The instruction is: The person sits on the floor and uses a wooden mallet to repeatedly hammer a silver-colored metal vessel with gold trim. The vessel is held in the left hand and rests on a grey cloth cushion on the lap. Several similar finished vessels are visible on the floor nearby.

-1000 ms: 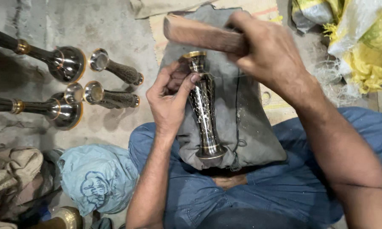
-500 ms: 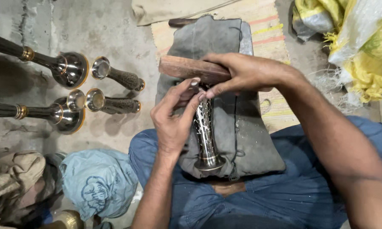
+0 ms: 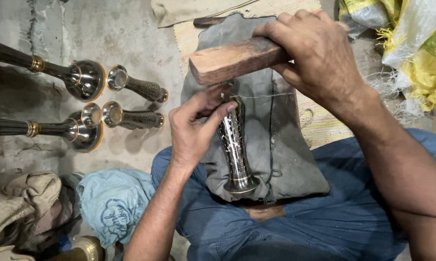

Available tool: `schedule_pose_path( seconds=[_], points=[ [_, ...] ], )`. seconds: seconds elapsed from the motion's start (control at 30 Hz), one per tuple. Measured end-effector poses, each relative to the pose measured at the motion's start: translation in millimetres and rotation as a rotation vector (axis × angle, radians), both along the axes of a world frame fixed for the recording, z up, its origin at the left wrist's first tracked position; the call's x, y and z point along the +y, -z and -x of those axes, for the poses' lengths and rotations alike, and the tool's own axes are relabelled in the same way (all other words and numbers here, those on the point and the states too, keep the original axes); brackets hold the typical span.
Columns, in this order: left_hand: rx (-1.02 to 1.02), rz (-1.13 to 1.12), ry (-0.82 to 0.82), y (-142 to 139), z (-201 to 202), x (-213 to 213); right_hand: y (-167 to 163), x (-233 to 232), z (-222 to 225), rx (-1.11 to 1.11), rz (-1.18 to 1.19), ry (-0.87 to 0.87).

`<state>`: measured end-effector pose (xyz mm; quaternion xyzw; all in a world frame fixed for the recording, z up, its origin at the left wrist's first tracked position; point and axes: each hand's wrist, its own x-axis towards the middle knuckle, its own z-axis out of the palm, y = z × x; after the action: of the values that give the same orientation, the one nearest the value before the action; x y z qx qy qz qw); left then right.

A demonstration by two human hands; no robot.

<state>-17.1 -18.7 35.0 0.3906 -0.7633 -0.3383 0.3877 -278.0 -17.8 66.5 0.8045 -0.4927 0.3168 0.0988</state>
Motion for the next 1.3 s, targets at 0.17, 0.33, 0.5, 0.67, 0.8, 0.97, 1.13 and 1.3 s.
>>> schedule_pose_path(
  seconds=[0.17, 0.33, 0.5, 0.67, 0.8, 0.97, 1.13, 1.3],
  points=[
    [-0.015, 0.031, 0.009, -2.0, 0.2, 0.5, 5.1, -2.3, 5.4, 0.004, 0.026, 0.013],
    [-0.001, 0.01, 0.037, -7.3, 1.9, 0.6, 17.1, -6.5, 8.1, -0.335, -0.05, 0.066],
    [-0.055, 0.034, 0.064, -12.8, 1.3, 1.5, 23.3, -14.2, 11.1, -0.33, -0.168, -0.118],
    [0.005, 0.016, 0.079, -12.6, 0.9, 1.3, 19.1, -13.6, 5.4, -0.73, -0.409, -0.101],
    [-0.095, 0.059, 0.016, -10.9, -0.8, -0.4, 10.8, -11.7, -0.5, 0.051, 0.033, -0.041],
    [-0.063, 0.073, 0.056, -10.7, -1.9, 0.1, 14.3, -14.2, -3.4, -0.197, -0.109, -0.104],
    [0.01, 0.016, 0.087, -13.2, 0.3, 0.0, 26.8, -12.4, 1.5, -0.358, -0.126, -0.167],
    [-0.072, 0.062, 0.059, -14.2, 0.5, -1.0, 22.0, -13.1, 1.0, -0.169, 0.125, -0.107]
  ],
)
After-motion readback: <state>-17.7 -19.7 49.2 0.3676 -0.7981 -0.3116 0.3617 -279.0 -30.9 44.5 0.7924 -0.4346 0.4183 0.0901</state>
